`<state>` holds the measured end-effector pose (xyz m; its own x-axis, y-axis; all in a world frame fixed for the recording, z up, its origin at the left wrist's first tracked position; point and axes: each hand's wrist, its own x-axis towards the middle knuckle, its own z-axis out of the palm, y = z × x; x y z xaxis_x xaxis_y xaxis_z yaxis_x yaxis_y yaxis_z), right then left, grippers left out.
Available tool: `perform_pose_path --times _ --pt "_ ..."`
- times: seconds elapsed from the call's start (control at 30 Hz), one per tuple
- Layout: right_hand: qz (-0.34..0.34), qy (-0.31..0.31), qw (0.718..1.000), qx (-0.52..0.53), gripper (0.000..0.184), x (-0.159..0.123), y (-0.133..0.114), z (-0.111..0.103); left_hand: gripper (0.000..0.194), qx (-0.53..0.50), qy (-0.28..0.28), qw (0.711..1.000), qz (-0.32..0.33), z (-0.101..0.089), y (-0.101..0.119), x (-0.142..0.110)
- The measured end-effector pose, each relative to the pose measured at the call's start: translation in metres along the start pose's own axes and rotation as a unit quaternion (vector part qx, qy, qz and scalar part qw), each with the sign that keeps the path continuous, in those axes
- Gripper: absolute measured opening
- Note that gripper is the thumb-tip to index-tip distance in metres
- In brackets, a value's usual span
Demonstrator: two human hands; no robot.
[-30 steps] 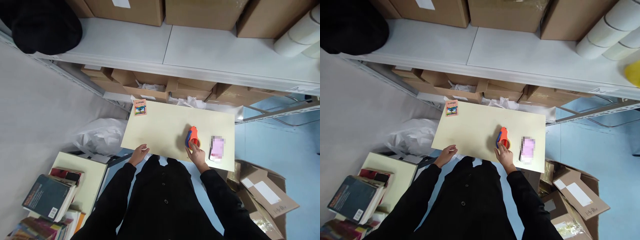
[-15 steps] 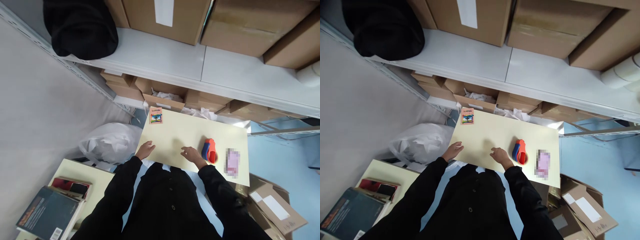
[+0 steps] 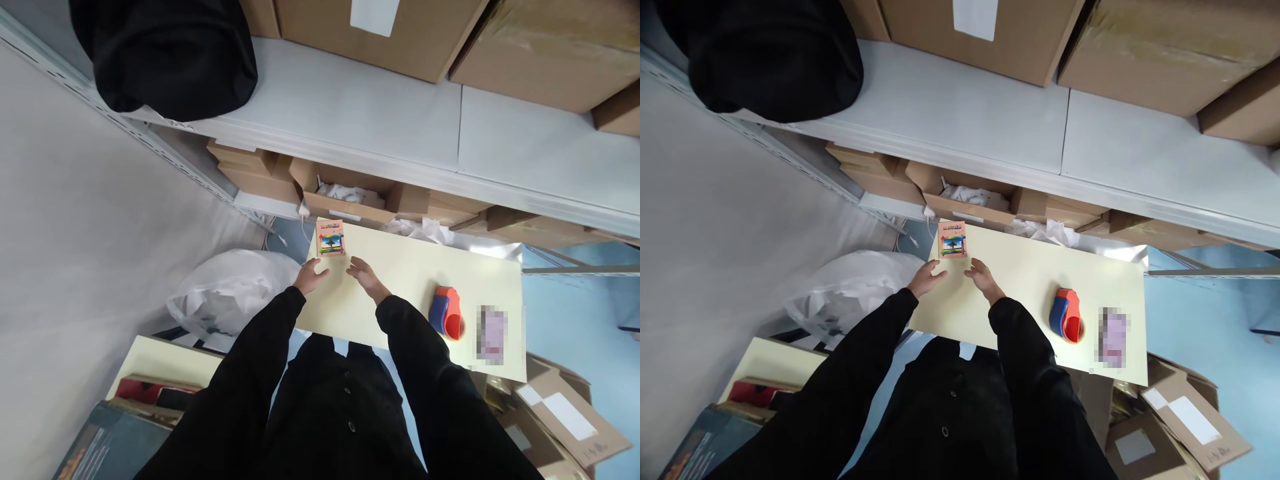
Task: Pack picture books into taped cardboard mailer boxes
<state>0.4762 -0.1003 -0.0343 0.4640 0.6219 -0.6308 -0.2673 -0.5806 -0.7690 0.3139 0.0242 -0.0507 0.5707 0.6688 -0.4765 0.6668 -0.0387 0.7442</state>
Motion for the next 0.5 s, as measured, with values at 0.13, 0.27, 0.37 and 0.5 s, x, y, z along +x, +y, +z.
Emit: perform_pose_path --times 0.13,0.27,0.37,0.5 --pt "-0.011 0.004 0.999 0.037 0.073 0.014 0.004 0.012 0.062 -0.031 -0.007 1.000 0.001 0.002 0.005 0.011" --pt "-0.020 0.000 0.999 0.045 0.079 0.021 0.006 0.026 0.058 -0.062 -0.016 0.997 0.041 0.002 0.010 0.013" --pt "-0.015 -0.015 0.998 0.057 0.080 0.023 0.008 0.035 0.054 -0.076 -0.034 0.995 0.057 0.002 0.012 0.014" --pt "-0.021 -0.006 0.999 0.048 0.079 0.023 0.010 0.038 0.059 -0.057 -0.025 0.997 0.042 0.005 0.012 0.016"
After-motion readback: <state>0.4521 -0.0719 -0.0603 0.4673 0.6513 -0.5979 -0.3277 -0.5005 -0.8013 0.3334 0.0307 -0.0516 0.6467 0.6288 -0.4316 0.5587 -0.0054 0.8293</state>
